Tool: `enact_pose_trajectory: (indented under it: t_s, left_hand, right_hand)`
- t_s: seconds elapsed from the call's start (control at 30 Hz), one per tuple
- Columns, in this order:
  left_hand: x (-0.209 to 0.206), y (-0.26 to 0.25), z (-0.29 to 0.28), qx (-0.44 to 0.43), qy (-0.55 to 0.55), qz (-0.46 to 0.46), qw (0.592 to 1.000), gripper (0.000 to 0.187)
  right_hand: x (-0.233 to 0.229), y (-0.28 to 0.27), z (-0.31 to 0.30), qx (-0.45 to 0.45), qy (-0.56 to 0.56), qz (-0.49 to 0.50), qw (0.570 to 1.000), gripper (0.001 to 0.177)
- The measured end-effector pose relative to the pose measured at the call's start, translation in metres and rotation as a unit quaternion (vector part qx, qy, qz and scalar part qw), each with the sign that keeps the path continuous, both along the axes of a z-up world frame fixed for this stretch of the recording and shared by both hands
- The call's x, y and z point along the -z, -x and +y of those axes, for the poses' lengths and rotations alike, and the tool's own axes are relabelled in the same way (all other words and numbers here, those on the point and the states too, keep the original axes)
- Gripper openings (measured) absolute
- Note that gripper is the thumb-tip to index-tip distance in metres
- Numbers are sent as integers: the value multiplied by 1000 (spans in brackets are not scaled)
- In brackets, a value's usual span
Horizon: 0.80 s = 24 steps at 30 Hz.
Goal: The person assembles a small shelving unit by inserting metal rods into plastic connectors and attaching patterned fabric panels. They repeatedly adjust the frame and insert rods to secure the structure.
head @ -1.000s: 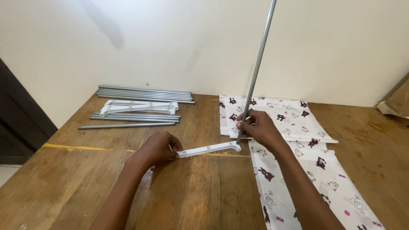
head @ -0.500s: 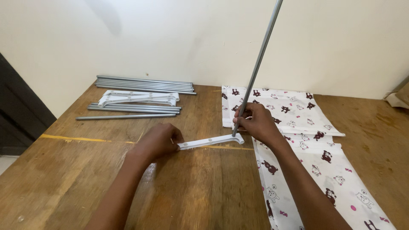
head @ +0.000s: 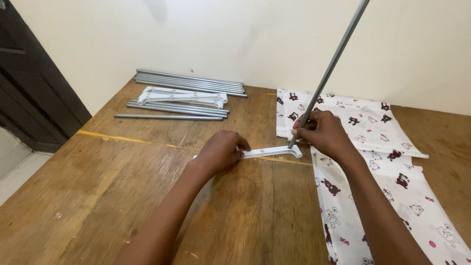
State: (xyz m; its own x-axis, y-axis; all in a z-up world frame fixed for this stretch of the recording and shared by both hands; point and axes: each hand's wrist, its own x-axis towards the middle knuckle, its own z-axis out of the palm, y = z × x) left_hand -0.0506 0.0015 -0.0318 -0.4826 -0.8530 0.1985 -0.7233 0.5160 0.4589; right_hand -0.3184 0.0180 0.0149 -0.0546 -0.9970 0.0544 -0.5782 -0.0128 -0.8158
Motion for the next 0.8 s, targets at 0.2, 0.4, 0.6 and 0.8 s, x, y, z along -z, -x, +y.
enact_pose_trajectory:
  t_s: [0.2, 0.4, 0.6, 0.8]
  left_hand:
    - [-1, -2, 1, -2, -9, 13, 1000, 21]
    - [-7, 0, 6, -26, -59, 8, 998, 21]
    - [-12, -15, 2, -15, -61, 10, 998, 27]
    - [-13, -19, -3, -27, -85, 14, 996, 23]
  right_hand:
    - [3, -4, 1, -4, 4, 18, 1000, 15]
    - [16, -10, -2, 28, 7, 108, 994, 14]
    - [21, -8, 0, 37, 33, 126, 991, 17]
    - [-5, -22, 12, 64, -41, 250, 965, 30]
